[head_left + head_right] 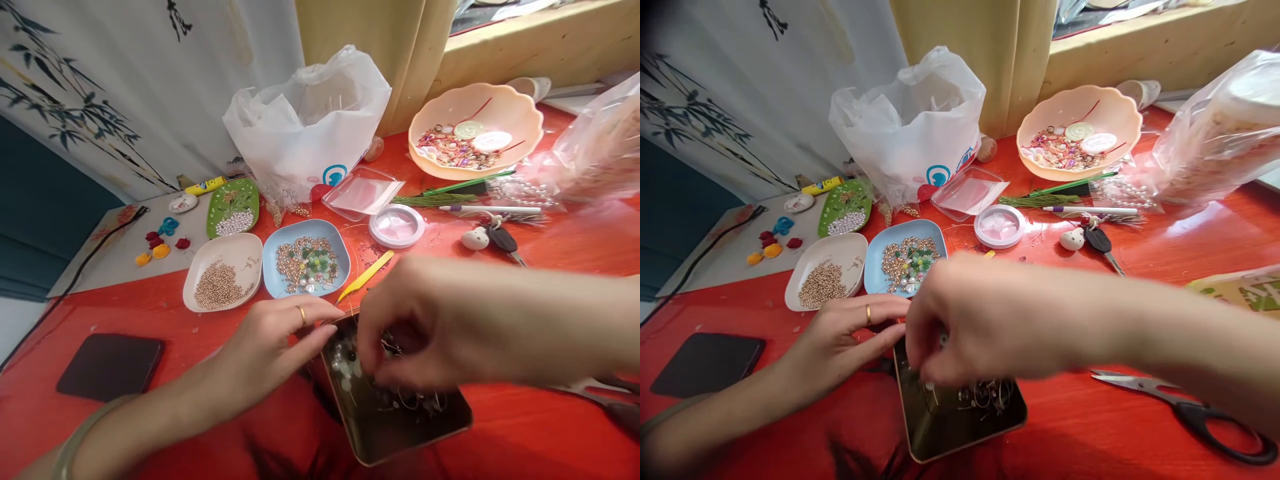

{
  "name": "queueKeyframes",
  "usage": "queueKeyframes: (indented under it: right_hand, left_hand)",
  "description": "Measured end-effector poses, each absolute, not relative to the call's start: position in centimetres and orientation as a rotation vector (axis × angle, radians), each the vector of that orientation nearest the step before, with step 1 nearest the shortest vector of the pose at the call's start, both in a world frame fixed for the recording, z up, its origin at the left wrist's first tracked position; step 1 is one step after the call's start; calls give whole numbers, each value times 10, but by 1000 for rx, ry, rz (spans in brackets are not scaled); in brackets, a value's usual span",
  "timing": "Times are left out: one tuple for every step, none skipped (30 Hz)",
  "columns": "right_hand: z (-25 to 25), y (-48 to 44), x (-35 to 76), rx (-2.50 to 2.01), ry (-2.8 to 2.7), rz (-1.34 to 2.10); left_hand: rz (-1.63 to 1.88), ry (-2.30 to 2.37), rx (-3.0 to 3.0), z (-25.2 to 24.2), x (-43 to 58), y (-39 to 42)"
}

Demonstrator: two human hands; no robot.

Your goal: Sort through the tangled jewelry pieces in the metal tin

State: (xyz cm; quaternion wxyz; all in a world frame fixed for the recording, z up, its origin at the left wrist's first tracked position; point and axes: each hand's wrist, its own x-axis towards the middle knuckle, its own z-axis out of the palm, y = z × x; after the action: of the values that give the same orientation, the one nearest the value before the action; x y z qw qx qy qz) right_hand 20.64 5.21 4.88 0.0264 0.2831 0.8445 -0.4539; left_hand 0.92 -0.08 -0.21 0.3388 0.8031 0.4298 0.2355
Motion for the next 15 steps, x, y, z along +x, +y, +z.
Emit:
queueKeyframes:
  right_hand:
    - [51,61,207,943,2669,-1409]
    - [49,71,207,1017,2749,-1364]
    - [46,80,205,1059,2836,-1313]
    - [39,88,202,1075,2872,-1231]
    - [31,96,198,1081,2877,-1133]
    - [21,102,194,1035,2901,-1038]
    - [12,106,189,1008,2907,-1005]
    - [3,110,185,1009,2911,-968]
    - [-4,112,182,1012,2922,-928]
    - [-9,113,180,1013,2931,-905]
    - [-11,114,180,1013,2942,-883]
    - [-11,113,181,1008,2952,-867]
    - [-8,112,183,1007,2960,-856]
    - [-3,110,186,1021,2977,-839]
    - [3,106,190,1045,3006,-820]
  left_hand:
    - [609,1115,2097,-2,9,-1]
    - [605,1115,2103,-2,9,-1]
    - [607,1121,2110,-2,9,-1]
    - [609,1130,2115,-2,10,-1]
    - [612,1140,2121,-2,10,-1]
    - [615,1149,2123,-2,10,-1]
    - [615,1155,2124,-2,10,-1]
    - [610,1158,2121,-2,10,-1]
    - [603,1156,2117,-2,10,-1]
    - [596,1153,2112,-2,10,-1]
    - [590,1150,2108,-2,10,-1]
    - [585,1151,2105,-1,10,-1]
    - [582,1153,2103,-1,10,-1]
    - [585,1159,2100,-1,11,-1]
    - [592,1164,2097,-1,11,-1]
